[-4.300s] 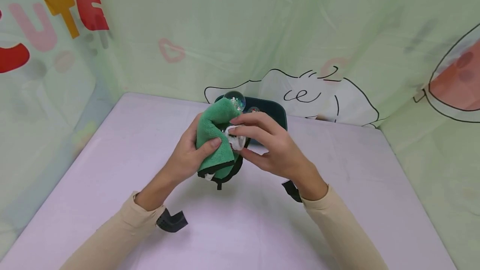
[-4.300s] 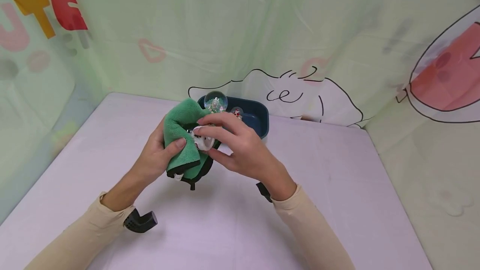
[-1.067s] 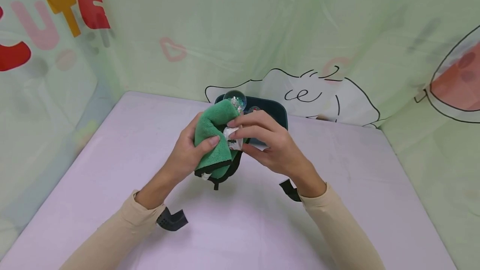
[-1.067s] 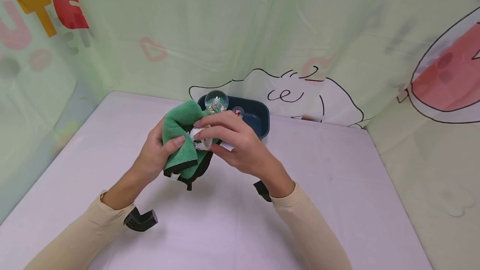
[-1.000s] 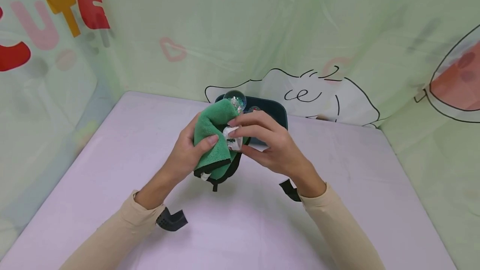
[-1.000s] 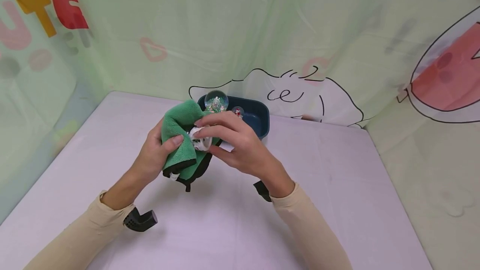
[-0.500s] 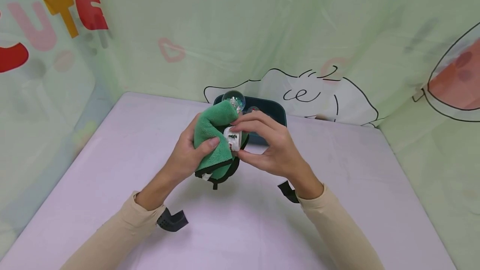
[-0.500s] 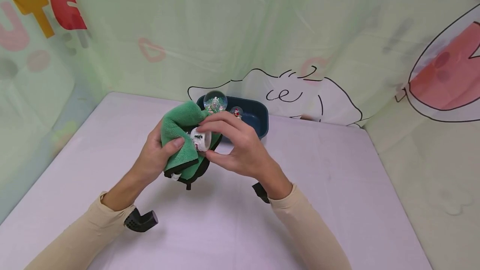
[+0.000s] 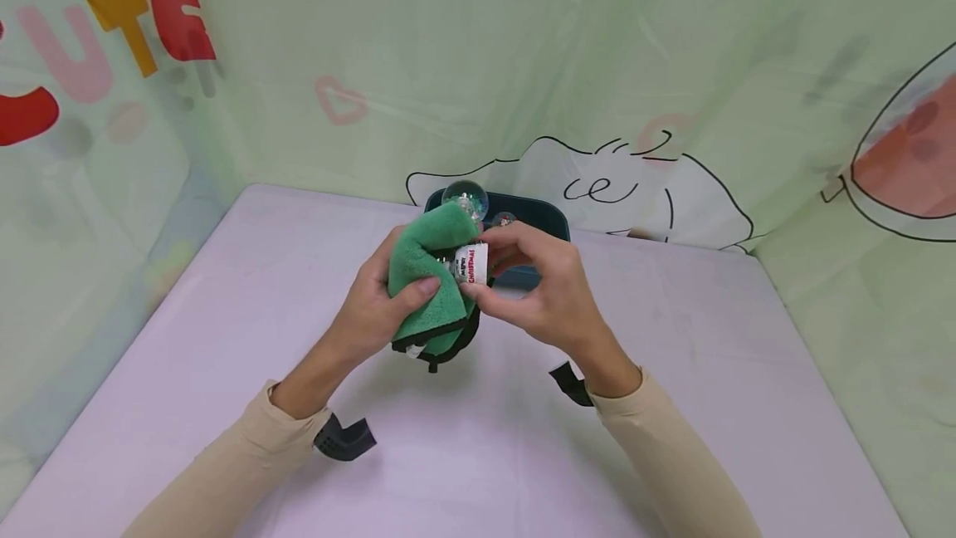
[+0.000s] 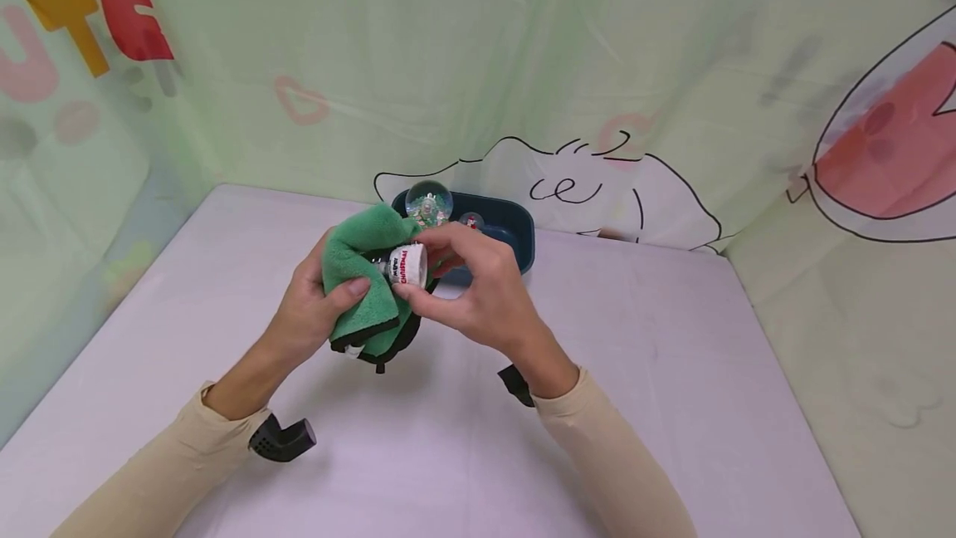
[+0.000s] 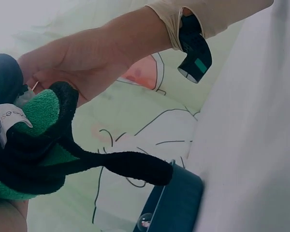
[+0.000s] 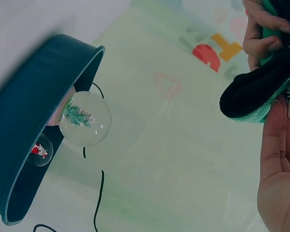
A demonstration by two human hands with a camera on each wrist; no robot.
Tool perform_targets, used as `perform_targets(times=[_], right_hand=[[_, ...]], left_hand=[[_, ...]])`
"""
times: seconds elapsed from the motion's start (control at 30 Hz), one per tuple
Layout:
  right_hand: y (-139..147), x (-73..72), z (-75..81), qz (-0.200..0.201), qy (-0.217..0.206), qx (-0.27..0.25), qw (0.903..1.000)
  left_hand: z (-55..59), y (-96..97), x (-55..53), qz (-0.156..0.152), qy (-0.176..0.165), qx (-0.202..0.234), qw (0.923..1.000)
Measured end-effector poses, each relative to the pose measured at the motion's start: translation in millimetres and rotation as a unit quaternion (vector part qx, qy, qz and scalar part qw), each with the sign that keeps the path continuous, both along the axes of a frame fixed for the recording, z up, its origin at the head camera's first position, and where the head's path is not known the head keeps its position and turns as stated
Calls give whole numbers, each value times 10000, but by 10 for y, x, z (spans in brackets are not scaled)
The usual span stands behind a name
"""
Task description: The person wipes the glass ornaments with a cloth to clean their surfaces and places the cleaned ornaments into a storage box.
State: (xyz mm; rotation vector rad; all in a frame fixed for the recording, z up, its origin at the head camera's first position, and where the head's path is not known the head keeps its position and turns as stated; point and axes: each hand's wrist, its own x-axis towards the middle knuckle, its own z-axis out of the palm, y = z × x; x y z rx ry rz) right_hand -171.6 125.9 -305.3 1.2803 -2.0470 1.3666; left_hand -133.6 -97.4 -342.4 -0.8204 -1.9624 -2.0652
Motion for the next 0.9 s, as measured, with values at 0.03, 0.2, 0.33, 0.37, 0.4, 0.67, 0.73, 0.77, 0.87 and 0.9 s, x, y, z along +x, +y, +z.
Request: perform_targets(times=[0.03, 0.2, 0.33, 0.37, 0.4, 0.67, 0.73, 0.77, 0.87, 0.9], right_hand=[[-2, 2, 4, -24, -54, -7, 10000], [12, 6, 4, -14, -259, -102, 9996], [48, 14, 15, 4, -476, -279, 9985], [60, 16, 21, -3, -536, -325, 9980], [70, 18, 27, -27, -587, -364, 9976], [93, 16, 30, 122, -992, -775, 9920], [84, 18, 30, 188, -1074, -788, 9909], [80, 19, 29, 215, -1106, -781, 9906], [68, 16, 27, 326, -1244, -754, 9888], [65, 16, 30, 366, -1289, -740, 9882]], left_hand=[[-1, 1, -1, 14, 16, 0, 10000], [-5, -2, 4, 102, 23, 42, 9999], [5, -7, 6, 164, 35, 67, 9998], [5, -10, 4, 184, 36, 72, 9998], [7, -12, 4, 204, 33, 74, 9998], [-5, -15, -11, 86, -242, 124, 9996], [-14, -11, -13, 63, -271, 110, 9996], [-16, -9, -13, 51, -268, 101, 9996], [-17, -2, -10, 30, -277, 82, 9996], [-15, 0, -8, 23, -286, 65, 9996]])
